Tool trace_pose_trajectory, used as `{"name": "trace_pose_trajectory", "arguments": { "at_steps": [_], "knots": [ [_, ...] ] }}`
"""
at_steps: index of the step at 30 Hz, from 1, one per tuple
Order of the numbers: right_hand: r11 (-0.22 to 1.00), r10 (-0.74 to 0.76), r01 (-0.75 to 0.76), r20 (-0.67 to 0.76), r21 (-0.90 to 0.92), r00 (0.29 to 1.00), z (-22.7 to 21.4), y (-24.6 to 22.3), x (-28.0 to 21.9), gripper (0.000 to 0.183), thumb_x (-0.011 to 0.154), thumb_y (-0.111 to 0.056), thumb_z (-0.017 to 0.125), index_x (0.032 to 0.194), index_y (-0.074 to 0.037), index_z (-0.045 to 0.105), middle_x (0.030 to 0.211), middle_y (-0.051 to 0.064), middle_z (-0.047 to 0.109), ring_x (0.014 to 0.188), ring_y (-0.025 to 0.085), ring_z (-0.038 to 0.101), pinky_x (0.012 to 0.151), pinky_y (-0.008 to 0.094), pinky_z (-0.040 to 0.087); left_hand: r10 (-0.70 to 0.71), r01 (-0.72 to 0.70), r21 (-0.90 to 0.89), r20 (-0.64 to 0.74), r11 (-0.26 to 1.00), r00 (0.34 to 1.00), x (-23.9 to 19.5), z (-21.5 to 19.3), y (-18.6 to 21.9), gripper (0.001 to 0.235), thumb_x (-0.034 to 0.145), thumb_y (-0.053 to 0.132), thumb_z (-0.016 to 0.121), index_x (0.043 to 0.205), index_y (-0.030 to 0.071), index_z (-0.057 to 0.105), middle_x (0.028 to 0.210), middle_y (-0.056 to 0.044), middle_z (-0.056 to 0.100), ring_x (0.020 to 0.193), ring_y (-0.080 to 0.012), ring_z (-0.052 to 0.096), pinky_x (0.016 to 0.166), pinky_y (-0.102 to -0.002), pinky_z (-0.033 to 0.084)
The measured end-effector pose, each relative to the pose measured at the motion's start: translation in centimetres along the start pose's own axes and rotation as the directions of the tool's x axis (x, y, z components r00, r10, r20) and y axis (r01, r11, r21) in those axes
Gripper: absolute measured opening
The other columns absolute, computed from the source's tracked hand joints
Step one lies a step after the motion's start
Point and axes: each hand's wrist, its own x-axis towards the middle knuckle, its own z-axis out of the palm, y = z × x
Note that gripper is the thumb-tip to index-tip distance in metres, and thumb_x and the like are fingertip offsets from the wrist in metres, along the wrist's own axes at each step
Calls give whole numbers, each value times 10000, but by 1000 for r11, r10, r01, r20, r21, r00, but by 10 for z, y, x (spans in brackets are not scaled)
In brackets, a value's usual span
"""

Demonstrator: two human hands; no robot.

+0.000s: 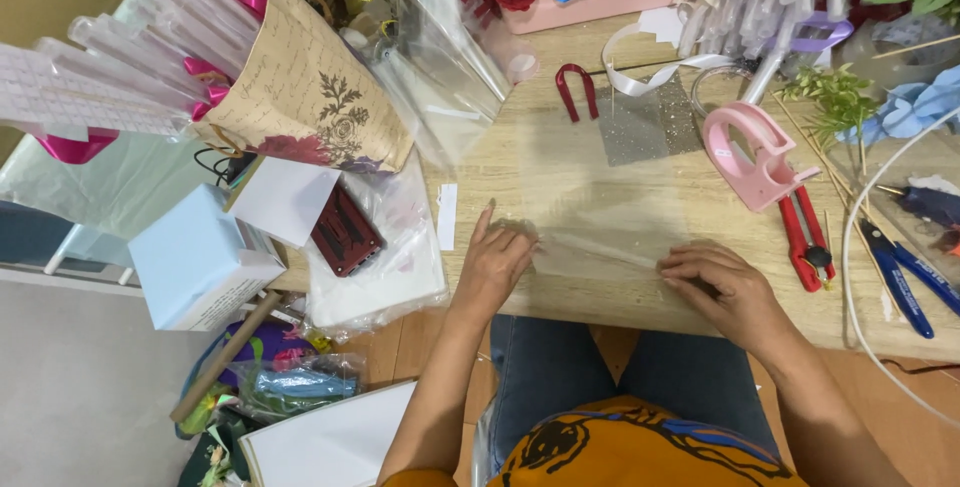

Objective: Assembling plastic floral sleeves by rolling plastic sheets around a tube and securing them with ribbon.

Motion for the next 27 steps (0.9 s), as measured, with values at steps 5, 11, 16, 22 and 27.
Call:
{"name": "trace_pose_trajectory", "arguments": {
  "at_steps": [5,11,16,22,27],
  "knots": [
    [999,-24,25,13,-24,1000,2,5,-2,131,859,-100,754,987,-78,775,1094,82,768,1135,273,703,1046,411,554,-39,42,-40,81,998,996,-9,-4,8,571,832,145,865,1335,71,605,1392,-127,624,1278,-314,577,1262,-623,197],
    [996,-44,50,90,-71,995,-1,6,-5,217,834,-130,777,1048,-93,779,1203,87,730,1230,289,648,1096,437,511,-70,73,-165,26,984,997,-30,-3,45,244,864,100,840,1080,96,728,1240,-97,685,1144,-266,633,1236,-629,248],
    [988,-87,102,120,-116,989,-1,6,-4,237,824,-109,785,1060,-103,771,1260,83,707,1337,313,602,1118,440,513,-80,78,-104,-22,992,997,-47,12,42,206,905,87,842,1084,114,744,1176,-47,717,1138,-259,663,1251,-551,169],
    [955,-227,239,83,-175,970,0,-6,12,141,860,-106,784,996,-69,782,1036,92,662,1010,317,648,886,431,539,-119,119,9,-21,993,993,-53,22,30,259,920,160,838,1140,171,703,1277,-61,702,1285,-300,625,1236,-616,135],
    [976,-135,155,135,-150,982,-5,-2,7,184,897,-126,742,1078,-139,769,937,-9,667,890,231,616,832,369,466,-65,59,-101,-54,993,996,-62,25,29,226,984,-26,691,1110,157,731,1001,-2,687,970,-200,637,1168,-488,360]
  ]
}}
